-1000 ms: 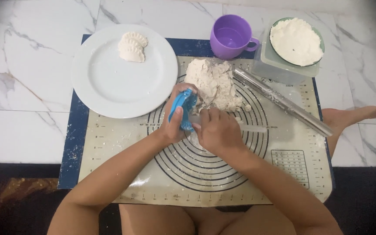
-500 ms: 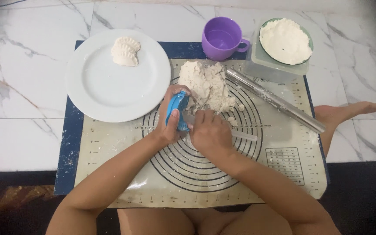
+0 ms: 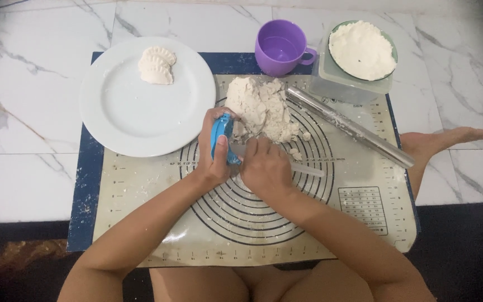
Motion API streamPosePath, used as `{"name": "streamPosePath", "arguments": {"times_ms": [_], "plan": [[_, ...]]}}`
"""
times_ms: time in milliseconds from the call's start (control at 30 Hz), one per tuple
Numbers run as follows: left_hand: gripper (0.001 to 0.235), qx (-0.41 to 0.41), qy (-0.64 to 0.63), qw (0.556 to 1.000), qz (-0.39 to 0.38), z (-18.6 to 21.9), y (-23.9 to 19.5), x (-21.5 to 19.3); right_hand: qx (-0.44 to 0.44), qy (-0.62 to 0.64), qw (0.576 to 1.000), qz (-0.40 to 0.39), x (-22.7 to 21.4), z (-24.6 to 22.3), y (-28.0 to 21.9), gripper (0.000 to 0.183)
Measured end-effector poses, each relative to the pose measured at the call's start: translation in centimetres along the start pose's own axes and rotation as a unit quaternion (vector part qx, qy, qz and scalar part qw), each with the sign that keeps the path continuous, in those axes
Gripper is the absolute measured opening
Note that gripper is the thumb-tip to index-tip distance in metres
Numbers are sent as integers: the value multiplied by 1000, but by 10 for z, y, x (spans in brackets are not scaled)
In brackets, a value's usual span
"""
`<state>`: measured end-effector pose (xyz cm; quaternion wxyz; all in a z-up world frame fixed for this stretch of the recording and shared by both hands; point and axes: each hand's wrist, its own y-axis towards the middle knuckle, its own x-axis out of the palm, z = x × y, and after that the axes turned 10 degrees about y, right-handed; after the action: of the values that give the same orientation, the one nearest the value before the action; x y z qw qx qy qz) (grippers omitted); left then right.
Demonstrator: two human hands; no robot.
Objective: Preparing and shaping dumplings from dough using a rolling pin and a plastic mold.
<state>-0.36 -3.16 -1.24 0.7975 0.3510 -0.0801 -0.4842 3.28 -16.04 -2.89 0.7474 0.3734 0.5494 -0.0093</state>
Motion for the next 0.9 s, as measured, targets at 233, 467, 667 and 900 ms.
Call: {"name": "streamPosePath", "arguments": {"times_ms": [233, 467, 667, 900], "plan": [[52, -27, 24, 999, -5, 6, -7, -1, 93, 15, 996, 6, 9, 36, 2, 44], [69, -84, -299, 949, -50, -17, 7, -11, 40, 145, 988, -24, -25, 44, 7, 30], [70, -74, -336, 937, -56, -18, 9, -9, -21, 175, 984, -17, -25, 40, 5, 35], [68, -56, -270, 960, -42, -21, 2, -6, -50, 144, 988, -7, -16, 22, 1, 40]]}}
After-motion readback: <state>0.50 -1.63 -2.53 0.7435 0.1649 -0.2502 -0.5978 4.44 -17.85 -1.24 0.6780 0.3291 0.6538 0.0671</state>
